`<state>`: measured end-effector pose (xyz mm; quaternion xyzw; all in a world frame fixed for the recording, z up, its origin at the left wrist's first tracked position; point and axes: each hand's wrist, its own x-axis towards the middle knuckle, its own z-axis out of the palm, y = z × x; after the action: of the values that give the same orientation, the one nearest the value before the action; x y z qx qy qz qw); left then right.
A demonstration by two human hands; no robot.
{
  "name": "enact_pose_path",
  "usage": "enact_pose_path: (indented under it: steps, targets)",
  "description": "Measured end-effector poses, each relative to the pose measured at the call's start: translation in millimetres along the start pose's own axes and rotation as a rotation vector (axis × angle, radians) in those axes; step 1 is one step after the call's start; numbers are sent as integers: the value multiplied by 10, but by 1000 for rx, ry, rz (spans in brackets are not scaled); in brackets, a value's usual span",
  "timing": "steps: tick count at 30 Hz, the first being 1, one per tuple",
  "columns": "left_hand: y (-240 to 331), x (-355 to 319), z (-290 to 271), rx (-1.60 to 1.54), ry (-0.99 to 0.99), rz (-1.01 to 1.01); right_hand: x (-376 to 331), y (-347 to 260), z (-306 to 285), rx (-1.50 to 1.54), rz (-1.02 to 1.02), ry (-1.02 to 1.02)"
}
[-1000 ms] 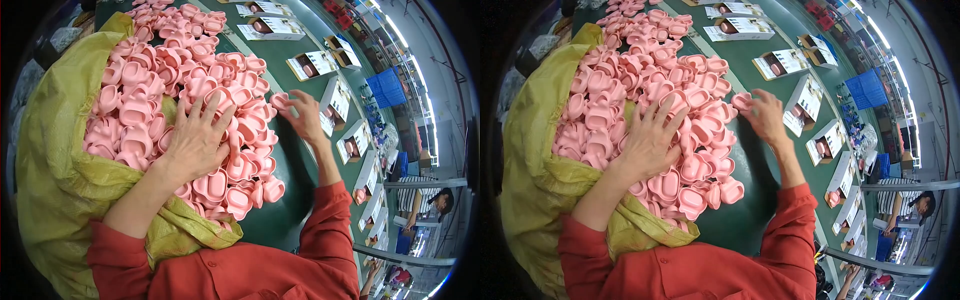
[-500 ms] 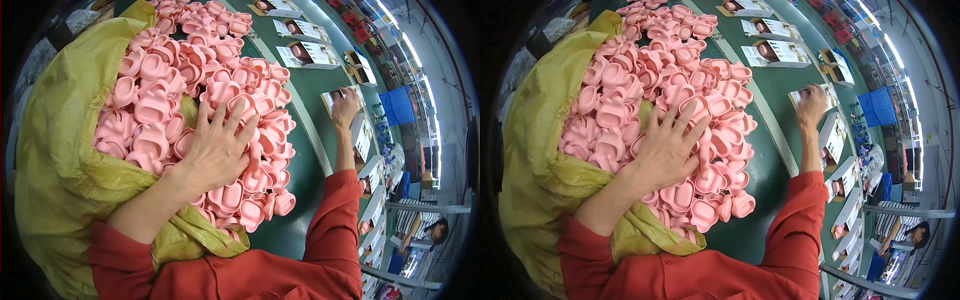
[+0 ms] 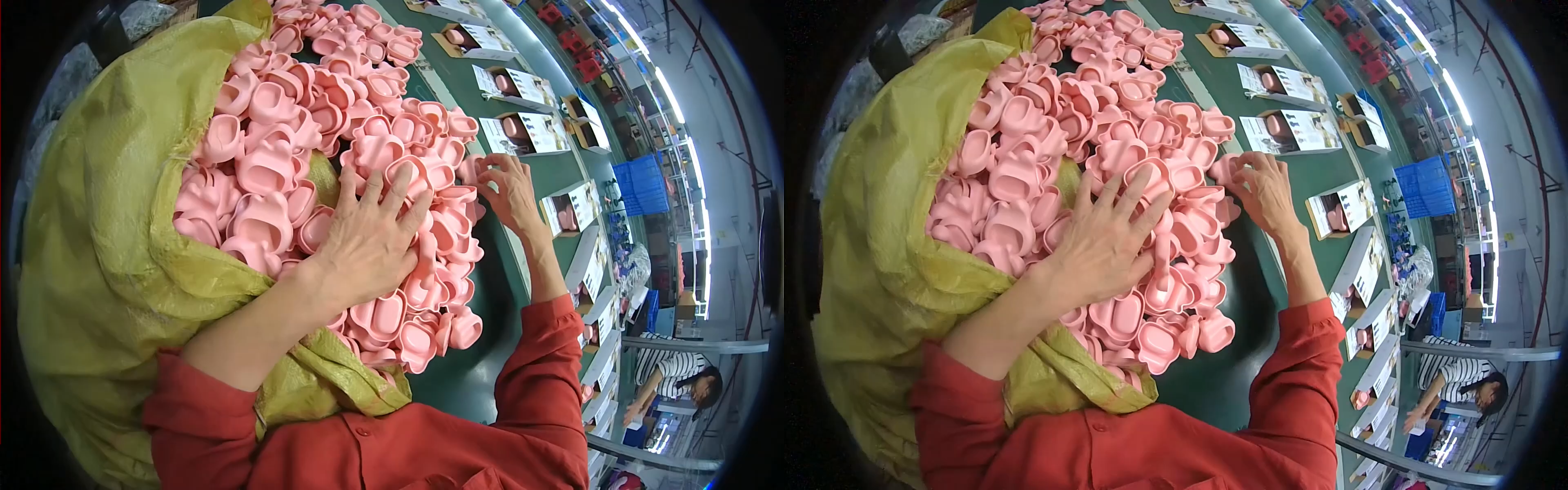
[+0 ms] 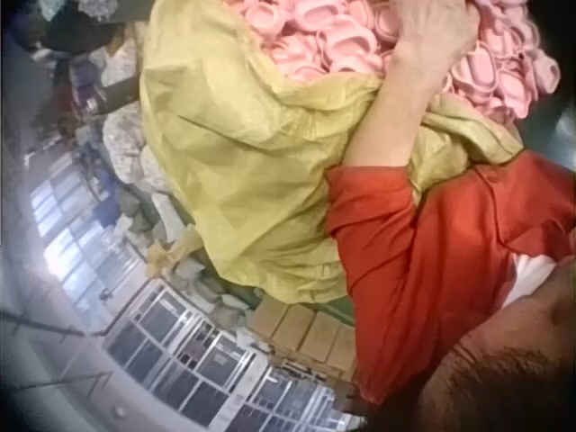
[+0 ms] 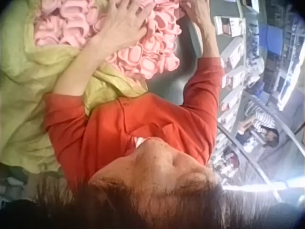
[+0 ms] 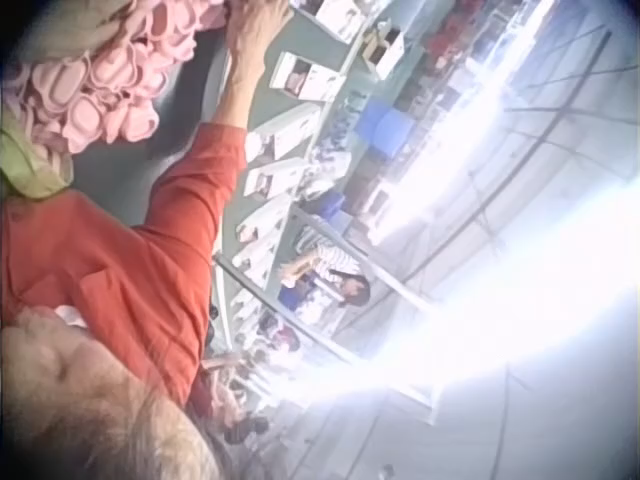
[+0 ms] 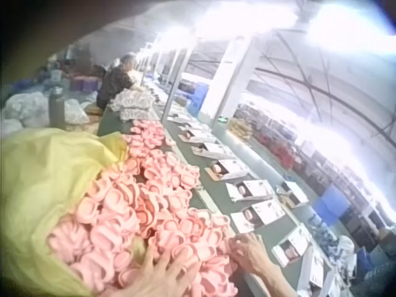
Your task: The person sorts and arranges pink plastic components by hand, taking them from a yellow storage bag and placing them onto an assembly line workspace.
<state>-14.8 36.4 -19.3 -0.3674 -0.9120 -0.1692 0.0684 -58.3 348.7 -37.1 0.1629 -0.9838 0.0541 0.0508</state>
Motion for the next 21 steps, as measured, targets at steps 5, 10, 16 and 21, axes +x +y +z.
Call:
enact_pose_path:
  steps: [5,10,16,21]
  targets:
    - [7,18,-9,-13,-4,10,-4,372,-84,18,174,395]
    - [8,19,-8,-35,15,17,-4,842,-66,-461,670,421]
    - [-37,-43,8,-7,-16,-12,523,168,193,31,56,462]
    - [-2,3,7,-27,-7,18,772,435,464,238,140,388]
